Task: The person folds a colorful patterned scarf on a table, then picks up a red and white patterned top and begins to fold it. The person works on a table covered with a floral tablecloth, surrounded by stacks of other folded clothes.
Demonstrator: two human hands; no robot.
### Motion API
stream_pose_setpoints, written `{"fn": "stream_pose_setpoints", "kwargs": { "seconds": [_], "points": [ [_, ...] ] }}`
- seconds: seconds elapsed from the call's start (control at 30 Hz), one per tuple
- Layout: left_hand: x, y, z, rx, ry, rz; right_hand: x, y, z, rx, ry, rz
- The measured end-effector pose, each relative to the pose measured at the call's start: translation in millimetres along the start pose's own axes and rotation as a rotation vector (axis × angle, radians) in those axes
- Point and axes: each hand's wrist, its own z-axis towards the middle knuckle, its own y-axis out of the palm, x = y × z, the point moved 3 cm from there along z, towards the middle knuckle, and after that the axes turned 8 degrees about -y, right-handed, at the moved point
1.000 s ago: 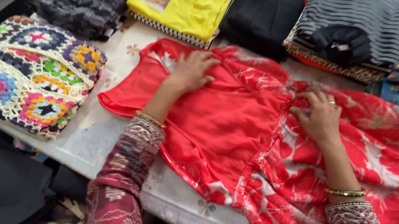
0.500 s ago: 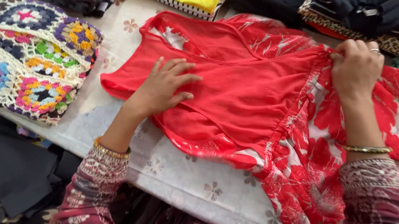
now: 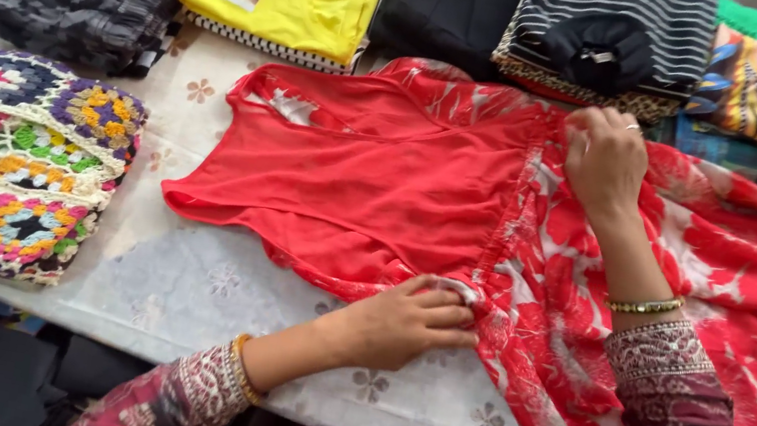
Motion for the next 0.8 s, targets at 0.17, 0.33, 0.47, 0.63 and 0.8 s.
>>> {"fn": "stream_pose_setpoints", "kwargs": {
  "seconds": [0.17,0.33,0.47,0.63,0.8],
  "points": [
    [-16,19,22,0.0,-0.071,0.205,13,4,-1,-0.034,-0.007,0.069],
    [-26,44,28,0.082,-0.015,0.503,19,43,15,-0.025,-0.025,0.03],
    [-7,23,17,0.061,0.033,0.536,63,105,14,-0.098,0.089,-0.073],
    [18,2,-10,0.072,0.017,0.51,13,67,22,-0.396,0.237,0.019],
    [21,-6,-11,0.029,-0.069,0.386,22,85,21,-0.42,0.188,0.042]
  ]
}}
